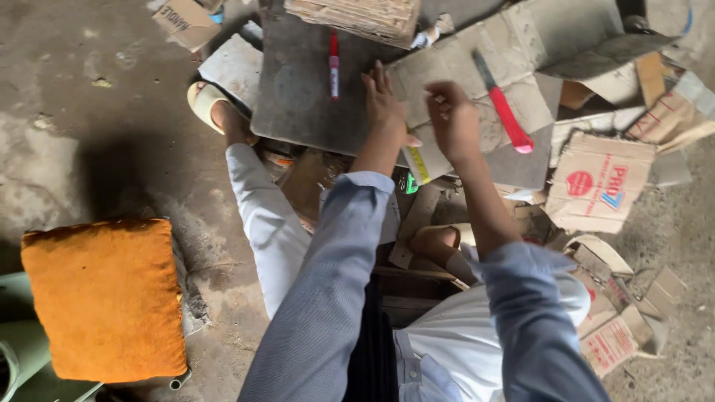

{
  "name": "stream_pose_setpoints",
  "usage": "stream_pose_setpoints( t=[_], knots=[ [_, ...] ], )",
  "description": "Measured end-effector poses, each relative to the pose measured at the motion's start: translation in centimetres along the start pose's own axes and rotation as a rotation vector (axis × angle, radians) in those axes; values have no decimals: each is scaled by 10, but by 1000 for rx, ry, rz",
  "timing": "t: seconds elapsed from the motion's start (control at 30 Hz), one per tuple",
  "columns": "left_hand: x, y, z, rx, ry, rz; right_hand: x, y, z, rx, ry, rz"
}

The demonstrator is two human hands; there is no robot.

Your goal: The person sits on the floor and uses a red utility knife to scrape a flat cardboard piece. They then use a tape measure and a red marker to measure and mark lines on the cardboard. The person repeats measuring and marking on different sections of the cardboard.

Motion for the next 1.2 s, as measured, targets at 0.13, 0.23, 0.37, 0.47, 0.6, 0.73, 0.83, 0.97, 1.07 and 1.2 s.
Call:
stream_pose_setpoints(
  t=[0.13,0.23,0.37,0.47,0.6,0.73,0.83,0.97,1.07,1.2],
  knots=[
    [5,22,44,125,-189,32,-40,70,79,-338,-352,-85],
    [-1,16,35,130,-179,-42,-32,123,128,-315,-583,-528],
    [-9,2,18,135,-145,-191,-10,178,143,-39,-1101,-1144],
    [-14,1,2,100,-91,-298,55,215,158,42,-1262,-1138],
    [-22,-2,-23,-19,8,-415,-5,157,140,-159,-1240,-970],
    [-19,-10,-34,-68,103,-280,-50,64,91,-117,-787,-549],
    [-12,-8,-25,20,50,-23,-81,1,32,-50,-502,15],
    [-7,-1,-19,168,-34,-20,-41,-31,-51,190,-280,534],
    [-3,8,-7,187,-33,-13,-8,-23,-102,269,15,577],
    [-7,3,-1,137,3,-41,5,-8,-118,173,136,591]
  ],
)
Point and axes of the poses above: each hand's wrist, its own z-axis towards the middle knuckle, its own y-axis out of the palm, x = y × z, the point moved 1 cm from there along z, towards the middle knuckle, and after that the axes turned 5 degrees about -x, right-handed, at the moved point
